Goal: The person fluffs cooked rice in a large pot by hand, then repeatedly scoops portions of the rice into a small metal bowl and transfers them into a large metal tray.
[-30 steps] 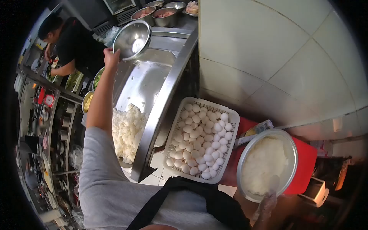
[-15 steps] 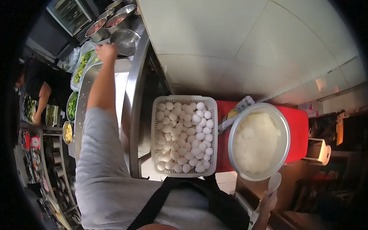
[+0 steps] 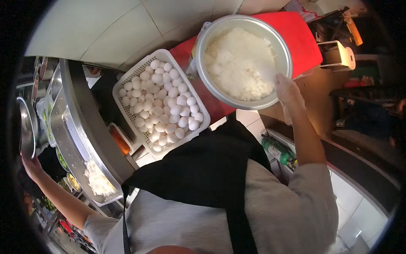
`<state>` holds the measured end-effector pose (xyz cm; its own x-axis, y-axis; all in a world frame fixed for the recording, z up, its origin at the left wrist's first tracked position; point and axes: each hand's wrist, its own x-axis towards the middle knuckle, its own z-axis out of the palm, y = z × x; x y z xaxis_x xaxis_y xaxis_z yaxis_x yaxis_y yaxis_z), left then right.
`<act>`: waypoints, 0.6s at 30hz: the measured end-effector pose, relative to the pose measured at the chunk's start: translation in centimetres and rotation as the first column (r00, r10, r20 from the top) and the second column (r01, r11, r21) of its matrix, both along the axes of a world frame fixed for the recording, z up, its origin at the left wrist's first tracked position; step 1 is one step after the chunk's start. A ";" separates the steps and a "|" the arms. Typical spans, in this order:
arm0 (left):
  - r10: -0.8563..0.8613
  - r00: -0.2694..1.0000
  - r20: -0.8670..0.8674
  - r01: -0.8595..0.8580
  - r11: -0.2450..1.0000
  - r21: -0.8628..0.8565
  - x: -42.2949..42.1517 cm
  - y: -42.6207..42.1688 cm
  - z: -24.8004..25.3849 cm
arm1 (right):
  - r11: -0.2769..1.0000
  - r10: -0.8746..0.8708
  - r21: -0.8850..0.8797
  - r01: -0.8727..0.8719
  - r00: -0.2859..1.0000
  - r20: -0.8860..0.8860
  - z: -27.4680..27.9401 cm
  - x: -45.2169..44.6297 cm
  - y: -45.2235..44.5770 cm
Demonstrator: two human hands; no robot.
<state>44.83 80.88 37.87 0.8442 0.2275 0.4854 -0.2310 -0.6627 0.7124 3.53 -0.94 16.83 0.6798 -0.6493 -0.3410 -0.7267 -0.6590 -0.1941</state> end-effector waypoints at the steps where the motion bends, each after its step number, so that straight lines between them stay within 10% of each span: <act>1: 0.081 0.980 -0.183 -0.176 0.779 -0.602 -3.4 -6.2 1.6 | 0.996 0.000 0.092 -0.009 0.996 0.091 -1.7 0.4 -2.4; 5: -0.355 0.882 -0.309 0.025 0.692 -0.721 -12.8 -9.4 -1.0 | 0.969 0.019 0.233 -0.085 0.962 0.271 -9.3 1.5 -13.5; 10: -0.286 0.817 -0.501 -0.221 0.646 -0.730 -26.8 -29.7 -12.6 | 0.959 0.214 -0.162 -0.232 0.969 -0.121 -3.9 10.0 -13.8; 13: -0.212 0.791 -0.574 -0.327 0.647 -0.689 -33.0 -39.8 -19.2 | 0.718 0.642 -0.196 -0.668 0.744 -0.184 -13.7 11.1 -17.6; 18: -0.223 0.682 -0.697 -0.494 0.561 -0.664 -37.9 -49.5 -23.2 | 0.582 0.795 -0.071 -0.810 0.585 -0.161 -15.2 11.9 -15.0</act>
<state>6.94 31.35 14.67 0.7249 0.3264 -0.6067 0.5540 0.2472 0.7950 15.41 -15.93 1.63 0.9111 0.1042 -0.3988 0.1017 -0.9944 -0.0275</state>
